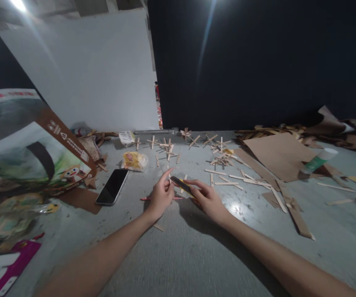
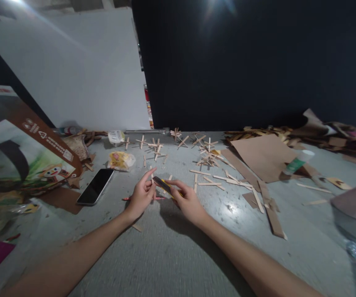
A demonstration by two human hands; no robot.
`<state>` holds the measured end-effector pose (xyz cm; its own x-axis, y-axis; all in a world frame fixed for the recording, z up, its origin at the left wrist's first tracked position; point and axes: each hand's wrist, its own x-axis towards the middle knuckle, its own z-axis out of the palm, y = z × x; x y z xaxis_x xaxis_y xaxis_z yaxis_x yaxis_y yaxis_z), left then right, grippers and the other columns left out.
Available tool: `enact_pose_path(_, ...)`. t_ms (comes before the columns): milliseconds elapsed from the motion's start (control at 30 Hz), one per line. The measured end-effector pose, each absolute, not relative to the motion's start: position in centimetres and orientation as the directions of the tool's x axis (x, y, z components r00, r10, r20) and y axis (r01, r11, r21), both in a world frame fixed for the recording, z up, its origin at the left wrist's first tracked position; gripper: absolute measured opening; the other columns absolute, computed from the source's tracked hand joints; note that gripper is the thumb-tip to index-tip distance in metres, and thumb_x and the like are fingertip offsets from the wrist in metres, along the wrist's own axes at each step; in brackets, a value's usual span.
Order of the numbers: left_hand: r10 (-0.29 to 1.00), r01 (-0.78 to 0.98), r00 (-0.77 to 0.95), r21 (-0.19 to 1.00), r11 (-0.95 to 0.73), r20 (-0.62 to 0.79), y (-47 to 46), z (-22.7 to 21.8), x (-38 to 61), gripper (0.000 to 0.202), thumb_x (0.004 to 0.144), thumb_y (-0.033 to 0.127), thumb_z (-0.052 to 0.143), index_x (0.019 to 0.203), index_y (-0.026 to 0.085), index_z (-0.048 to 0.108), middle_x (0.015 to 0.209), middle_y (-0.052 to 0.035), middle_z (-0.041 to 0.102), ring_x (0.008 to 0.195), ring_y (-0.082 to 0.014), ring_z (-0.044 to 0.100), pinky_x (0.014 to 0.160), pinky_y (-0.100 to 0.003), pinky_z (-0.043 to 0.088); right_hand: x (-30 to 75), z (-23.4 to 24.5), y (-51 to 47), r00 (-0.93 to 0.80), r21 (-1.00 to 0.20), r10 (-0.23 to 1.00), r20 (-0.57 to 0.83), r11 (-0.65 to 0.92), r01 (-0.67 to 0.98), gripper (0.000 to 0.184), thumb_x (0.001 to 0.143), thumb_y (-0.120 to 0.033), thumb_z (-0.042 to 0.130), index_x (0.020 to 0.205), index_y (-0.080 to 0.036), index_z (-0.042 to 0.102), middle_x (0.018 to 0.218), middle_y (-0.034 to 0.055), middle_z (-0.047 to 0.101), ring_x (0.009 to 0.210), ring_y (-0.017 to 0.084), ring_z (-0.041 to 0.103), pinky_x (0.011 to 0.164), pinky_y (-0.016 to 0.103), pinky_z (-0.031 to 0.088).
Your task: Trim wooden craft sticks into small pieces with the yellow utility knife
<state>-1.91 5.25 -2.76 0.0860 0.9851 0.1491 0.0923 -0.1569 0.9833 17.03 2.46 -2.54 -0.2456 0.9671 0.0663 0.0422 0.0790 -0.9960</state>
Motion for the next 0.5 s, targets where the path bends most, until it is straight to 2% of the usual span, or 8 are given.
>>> enact_pose_path(267,0.989,0.064,0.082,0.990,-0.130,0.124,5.19,-3.06,-1.80,0.065,0.090,0.026,0.066,0.153,0.023,0.051,0.072,0.0055,0.063,0.053,-0.0092,0.054,0.055,-0.023,0.058,17.02,-2.76,2.53,-0.254,-0.996,0.964,0.079,0.090,0.029,0.068,0.093,-0.071,0.060,0.130,-0.015,0.071,0.059,-0.0057,0.043,0.052,0.012,0.033,0.051,0.024,0.026)
enact_pose_path(500,0.990,0.071,0.081,0.990,-0.123,0.118,5.06,-2.88,-1.72,0.063,0.092,0.027,0.066,0.153,0.025,0.052,0.072,0.0053,0.063,0.052,-0.0088,0.053,0.057,-0.026,0.061,17.10,-2.64,2.48,-0.255,-0.995,0.963,0.088,0.097,0.025,0.068,0.092,-0.071,0.061,0.130,-0.015,0.070,0.060,-0.0058,0.043,0.052,0.011,0.031,0.051,0.025,0.024)
